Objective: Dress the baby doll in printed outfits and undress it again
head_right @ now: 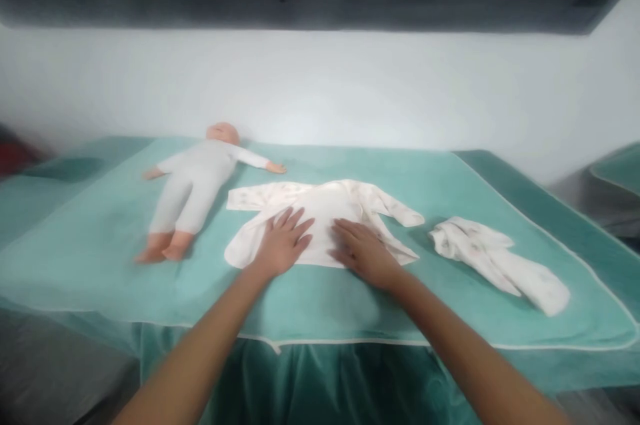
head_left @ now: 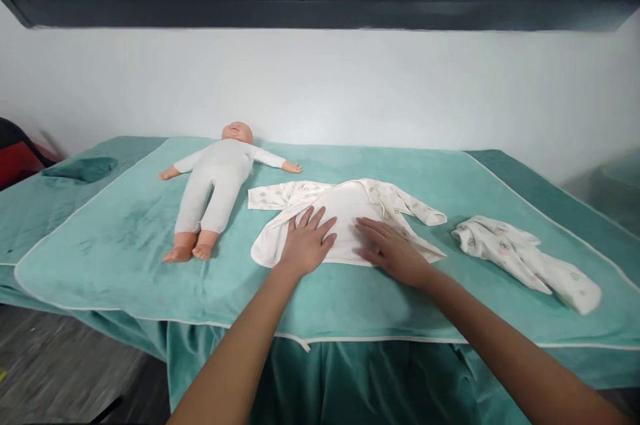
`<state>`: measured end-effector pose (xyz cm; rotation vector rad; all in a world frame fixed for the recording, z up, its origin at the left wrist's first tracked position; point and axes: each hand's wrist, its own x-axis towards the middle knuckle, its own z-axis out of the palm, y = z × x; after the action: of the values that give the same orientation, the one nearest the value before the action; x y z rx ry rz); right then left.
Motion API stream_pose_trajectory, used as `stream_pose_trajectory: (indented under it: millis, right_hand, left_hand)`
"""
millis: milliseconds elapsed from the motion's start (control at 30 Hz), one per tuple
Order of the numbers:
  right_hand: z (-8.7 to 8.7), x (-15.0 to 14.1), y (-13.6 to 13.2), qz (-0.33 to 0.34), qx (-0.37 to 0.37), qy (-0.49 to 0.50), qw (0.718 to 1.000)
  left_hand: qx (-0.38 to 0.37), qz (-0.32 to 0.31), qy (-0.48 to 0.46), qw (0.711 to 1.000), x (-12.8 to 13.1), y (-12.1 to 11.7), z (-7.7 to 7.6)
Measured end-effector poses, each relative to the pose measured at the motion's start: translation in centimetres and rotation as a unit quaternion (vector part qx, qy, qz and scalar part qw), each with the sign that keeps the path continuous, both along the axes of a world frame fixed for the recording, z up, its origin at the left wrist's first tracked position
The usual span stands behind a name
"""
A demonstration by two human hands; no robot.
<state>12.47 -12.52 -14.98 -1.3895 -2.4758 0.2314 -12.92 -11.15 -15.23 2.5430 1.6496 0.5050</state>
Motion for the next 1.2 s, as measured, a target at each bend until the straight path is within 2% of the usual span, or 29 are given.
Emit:
stream_pose_trajectory:
  millis: [100,200,300,500,567,667,700,767,833,900,967,1067,1133,1200]
  right_hand:
    - [-0.1,3.1,-3.5,-0.011,0.029,-0.011,0.999]
    - [-0.2,5.7,-5.2,-0.025,0.063,-0.024,0.997]
    - [0.3,7.0,-5.5,-0.012,0.085,-0.056,0.995]
    - [2.8,7.4,-5.2,0.068,0.140,-0.124,0.980]
    - [3.0,7.6,-5.5,0.077,0.133,-0.122,0.981]
    - [2.7,8.1,-5.5,0.076,0.080,-0.084,0.990]
    - [2.5,8.4,-5.2,0.055,0.063,-0.058,0.995]
    - [2.2,8.9,-4.4,-0.036,0.052,-0.002,0.998]
    - [2.0,9.4,-3.0,-0.160,0.083,0.025,0.983]
    - [2.0,10.0,-1.3,-0.242,0.122,-0.008,0.962]
    - [2.0,10.6,0.4,-0.262,0.118,-0.068,0.956]
    - [2.3,11.6,2.7,-0.272,0.049,-0.096,0.956]
    - [2.5,12.6,4.2,-0.305,0.012,-0.044,0.951]
    - [2.6,13.9,5.9,-0.358,0.001,0.051,0.932]
  left_hand:
    - [-0.012,0.003,0.000,1.000,0.0,0.0,0.2]
    - [-0.016,0.002,-0.002,1.000,0.0,0.0,0.3]
    - [-0.011,0.003,-0.005,1.000,0.0,0.0,0.3]
    - [-0.016,-0.005,-0.008,1.000,-0.1,0.1,0.3]
    - [-0.018,-0.007,-0.009,1.000,-0.1,0.1,0.3]
    - [-0.017,-0.004,-0.011,1.000,-0.1,0.1,0.4]
    - [-0.015,-0.003,-0.012,1.000,-0.1,0.1,0.4]
    - [-0.014,-0.002,-0.012,1.000,0.0,0.1,0.4]
    - [-0.011,-0.002,-0.013,1.000,0.0,0.1,0.4]
    - [-0.007,-0.001,-0.015,1.000,0.0,0.1,0.4]
    - [-0.001,0.001,-0.016,1.000,-0.1,0.1,0.3]
    - [-0.001,0.000,-0.017,1.000,-0.1,0.2,0.2]
    - [-0.003,-0.001,-0.017,1.000,-0.1,0.2,0.1]
    - [-0.001,-0.001,-0.018,1.000,-0.1,0.2,0.0]
